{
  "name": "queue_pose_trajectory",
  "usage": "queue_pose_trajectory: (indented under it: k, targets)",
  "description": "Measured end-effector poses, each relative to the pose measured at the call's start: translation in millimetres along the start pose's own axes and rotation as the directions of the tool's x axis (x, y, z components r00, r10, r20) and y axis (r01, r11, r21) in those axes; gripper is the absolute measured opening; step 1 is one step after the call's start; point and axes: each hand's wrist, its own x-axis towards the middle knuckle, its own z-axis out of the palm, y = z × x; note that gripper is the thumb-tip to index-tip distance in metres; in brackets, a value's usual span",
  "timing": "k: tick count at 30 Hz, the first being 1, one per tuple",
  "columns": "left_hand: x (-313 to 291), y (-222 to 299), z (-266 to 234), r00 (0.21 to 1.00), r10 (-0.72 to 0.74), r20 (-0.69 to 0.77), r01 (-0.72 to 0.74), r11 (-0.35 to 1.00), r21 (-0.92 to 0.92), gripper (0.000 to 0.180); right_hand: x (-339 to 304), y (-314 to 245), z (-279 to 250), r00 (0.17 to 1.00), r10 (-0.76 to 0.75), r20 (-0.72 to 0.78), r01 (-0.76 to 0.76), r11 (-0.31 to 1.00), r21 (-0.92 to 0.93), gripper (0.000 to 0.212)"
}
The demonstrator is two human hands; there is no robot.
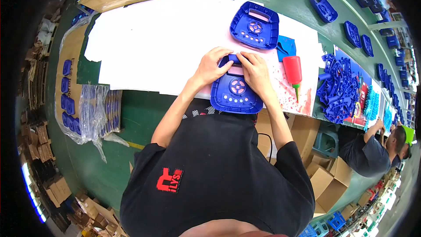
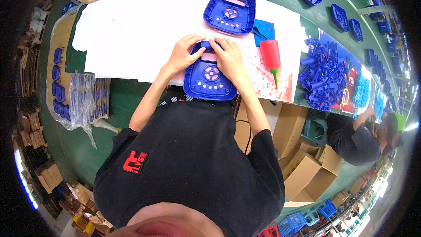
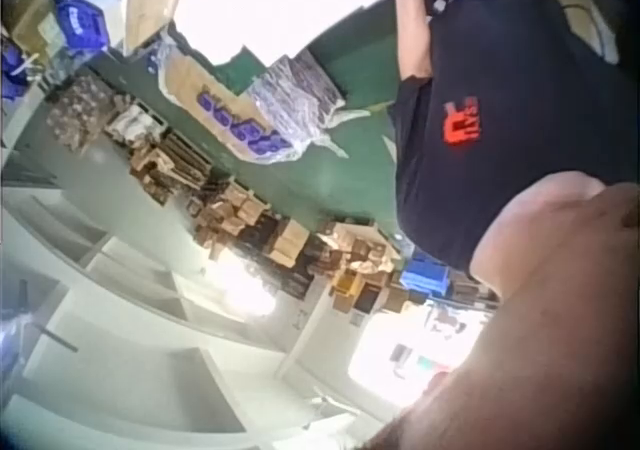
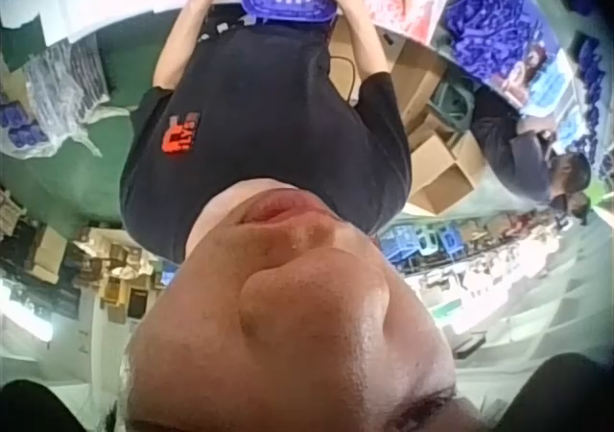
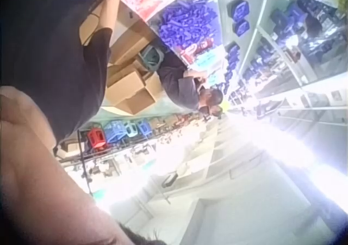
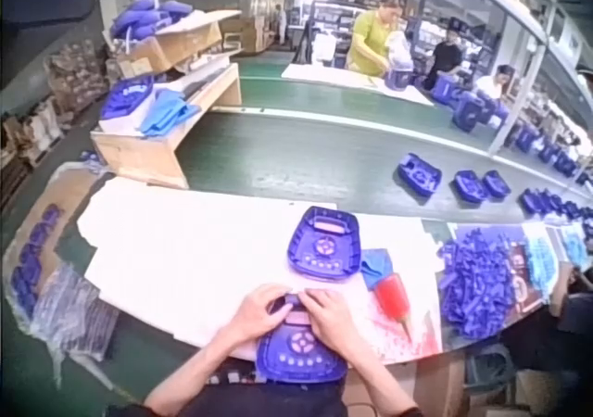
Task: The person applies glue from a bottle to the edges of blue plastic housings, then attaches small blue plastic handles to them by hand.
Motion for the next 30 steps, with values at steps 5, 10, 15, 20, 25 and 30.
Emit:
queue_pose_trajectory:
  k: [5, 10, 15, 20, 25, 30]
  targets:
    - [-4.7, -2.5, 2.0, 0.998, -0.035, 0.046, 0.034, 0.999, 0.033, 0.028, -0.8, 2.5, 0.9, 0.998, 0.051, -0.043, -0.044, 0.987, 0.154, 0.036]
    - [-0.7, 1.8, 6.9, 0.998, -0.062, 0.028, 0.06, 0.996, 0.06, 0.025, -1.5, 1.9, -0.9, 0.991, 0.125, -0.037, -0.12, 0.985, 0.121, 0.034]
    - [3.7, 4.4, 12.6, 0.998, -0.05, 0.048, 0.045, 0.993, 0.11, 0.025, -7.3, 6.5, 4.5, 0.993, 0.117, -0.001, -0.117, 0.993, 0.022, 0.039]
    - [-0.7, 11.6, 11.9, 0.995, -0.095, -0.005, 0.095, 0.988, 0.118, 0.023, -5.7, 3.2, 4.6, 0.988, 0.151, -0.038, -0.145, 0.98, 0.135, 0.036]
    - [-0.9, 11.7, 10.8, 0.999, -0.05, 0.018, 0.047, 0.99, 0.13, 0.025, -7.1, 1.5, 3.1, 0.984, 0.161, -0.08, -0.139, 0.964, 0.229, 0.035]
    - [11.8, 12.4, 13.2, 0.998, 0.043, 0.041, -0.047, 0.991, 0.122, 0.018, -8.9, 3.0, -0.5, 0.966, 0.245, -0.08, -0.239, 0.968, 0.075, 0.035]
